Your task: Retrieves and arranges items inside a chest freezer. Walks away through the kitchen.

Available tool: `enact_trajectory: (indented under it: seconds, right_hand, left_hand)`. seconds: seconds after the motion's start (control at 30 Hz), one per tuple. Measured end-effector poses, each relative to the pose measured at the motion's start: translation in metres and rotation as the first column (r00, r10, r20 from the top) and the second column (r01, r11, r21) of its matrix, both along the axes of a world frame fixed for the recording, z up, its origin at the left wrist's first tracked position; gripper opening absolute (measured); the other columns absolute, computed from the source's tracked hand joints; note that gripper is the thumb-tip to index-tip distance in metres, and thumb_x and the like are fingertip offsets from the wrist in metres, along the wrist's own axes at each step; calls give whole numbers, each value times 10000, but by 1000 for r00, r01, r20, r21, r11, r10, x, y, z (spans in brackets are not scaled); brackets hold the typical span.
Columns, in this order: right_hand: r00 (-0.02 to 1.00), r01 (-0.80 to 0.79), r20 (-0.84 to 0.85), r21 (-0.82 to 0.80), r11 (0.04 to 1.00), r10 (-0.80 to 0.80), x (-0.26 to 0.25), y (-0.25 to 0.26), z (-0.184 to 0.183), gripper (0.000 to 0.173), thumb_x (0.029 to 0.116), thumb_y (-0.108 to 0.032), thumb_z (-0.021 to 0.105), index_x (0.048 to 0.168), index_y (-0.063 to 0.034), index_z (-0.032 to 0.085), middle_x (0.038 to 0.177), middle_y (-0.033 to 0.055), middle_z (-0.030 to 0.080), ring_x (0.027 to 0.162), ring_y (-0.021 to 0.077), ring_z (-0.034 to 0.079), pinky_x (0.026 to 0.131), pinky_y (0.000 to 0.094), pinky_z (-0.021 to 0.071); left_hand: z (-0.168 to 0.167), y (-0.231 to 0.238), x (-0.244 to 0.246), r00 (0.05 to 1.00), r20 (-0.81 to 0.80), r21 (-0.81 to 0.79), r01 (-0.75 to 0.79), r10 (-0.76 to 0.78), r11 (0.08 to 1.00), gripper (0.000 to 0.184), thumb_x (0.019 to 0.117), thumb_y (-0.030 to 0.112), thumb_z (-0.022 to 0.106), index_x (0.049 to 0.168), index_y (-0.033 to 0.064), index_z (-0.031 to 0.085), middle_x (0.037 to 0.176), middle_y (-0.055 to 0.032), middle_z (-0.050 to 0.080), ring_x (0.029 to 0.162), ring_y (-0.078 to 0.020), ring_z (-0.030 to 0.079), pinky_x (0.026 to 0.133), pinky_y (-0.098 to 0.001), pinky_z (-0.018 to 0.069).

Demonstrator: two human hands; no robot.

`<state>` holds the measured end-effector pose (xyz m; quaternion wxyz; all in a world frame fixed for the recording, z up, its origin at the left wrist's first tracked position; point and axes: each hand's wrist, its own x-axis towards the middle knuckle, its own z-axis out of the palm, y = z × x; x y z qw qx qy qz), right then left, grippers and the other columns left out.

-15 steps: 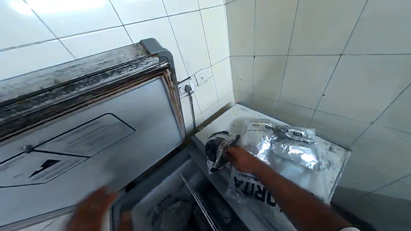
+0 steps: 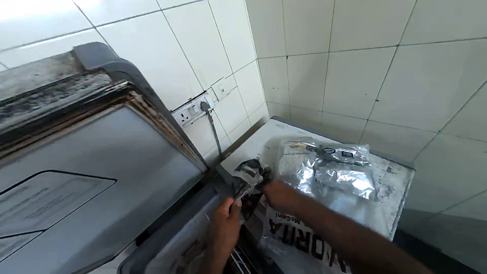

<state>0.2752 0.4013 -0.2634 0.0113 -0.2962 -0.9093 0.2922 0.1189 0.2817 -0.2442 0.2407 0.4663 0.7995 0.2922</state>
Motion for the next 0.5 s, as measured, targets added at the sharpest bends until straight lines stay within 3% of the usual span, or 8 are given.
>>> enact_trajectory:
  seconds: [0.07, 0.13, 0.23, 0.33, 0.4, 0.43, 0.5]
  right_hand:
    - [1000, -12, -11, 45, 999, 13, 5, 12, 3, 316, 1015, 6, 465, 1287, 19, 625, 1201, 271, 658, 1148, 446, 636, 971, 602, 499]
    - [984, -100, -140, 98, 990, 113, 11, 20, -3, 282, 1012, -22, 484, 1227, 6, 664, 1124, 241, 690, 1074, 412, 671, 930, 579, 524]
    - [916, -208, -317, 149, 967, 246, 19, 16, -11, 352, 984, -30, 538, 1320, -26, 645, 1301, 189, 662, 1217, 338, 640, 1034, 530, 510]
    - [776, 66, -604, 364, 929, 181, 19, 10, -29, 495, 886, -109, 739, 1363, -182, 629, 1211, 102, 677, 1107, 257, 668, 938, 460, 581]
    - [791, 216, -605, 420, 882, 94, 8, 16, -33, 803, 754, -243, 881, 1479, -272, 538, 1339, 172, 591, 1151, 365, 613, 932, 550, 534]
    - [834, 220, -550, 405, 888, 44, 2, 20, -32, 853, 742, -271, 901, 1501, -286, 514, 1430, 201, 542, 1196, 408, 589, 955, 585, 508]
    - [914, 152, -405, 308, 939, -15, -14, 32, -29, 591, 840, -208, 821, 1397, -198, 622, 1350, 202, 611, 1189, 409, 612, 985, 595, 506]
  left_hand:
    - [3, 4, 7, 1000, 18, 39, 16, -17, 999, 278, 1079, 224, 484, 972, 9, 625, 769, -85, 597, 644, -185, 622, 650, -379, 559]
    - [6, 8, 6, 997, 70, 106, 3, -10, 994, 279, 1072, 227, 492, 938, 21, 622, 745, -63, 578, 617, -164, 603, 624, -362, 559]
    - [12, 11, -8, 989, 148, 229, -47, 13, 972, 275, 1060, 208, 509, 913, 11, 633, 735, -49, 576, 606, -137, 596, 589, -335, 558]
    - [17, 12, -21, 977, 211, 306, -71, 5, 949, 249, 1049, 185, 517, 894, 22, 624, 719, -27, 566, 586, -111, 580, 559, -293, 545]
    - [12, 11, -26, 970, 239, 335, -39, -45, 941, 246, 1042, 197, 516, 866, 51, 610, 680, 1, 545, 551, -95, 556, 541, -271, 534]
    - [7, 10, -26, 964, 250, 357, -8, -88, 934, 250, 1037, 202, 507, 856, 63, 608, 667, 16, 543, 546, -90, 557, 542, -266, 536]
    - [-8, 6, -30, 940, 280, 427, 61, -196, 902, 264, 1044, 206, 455, 918, 48, 625, 692, 34, 616, 599, -84, 625, 610, -275, 577]
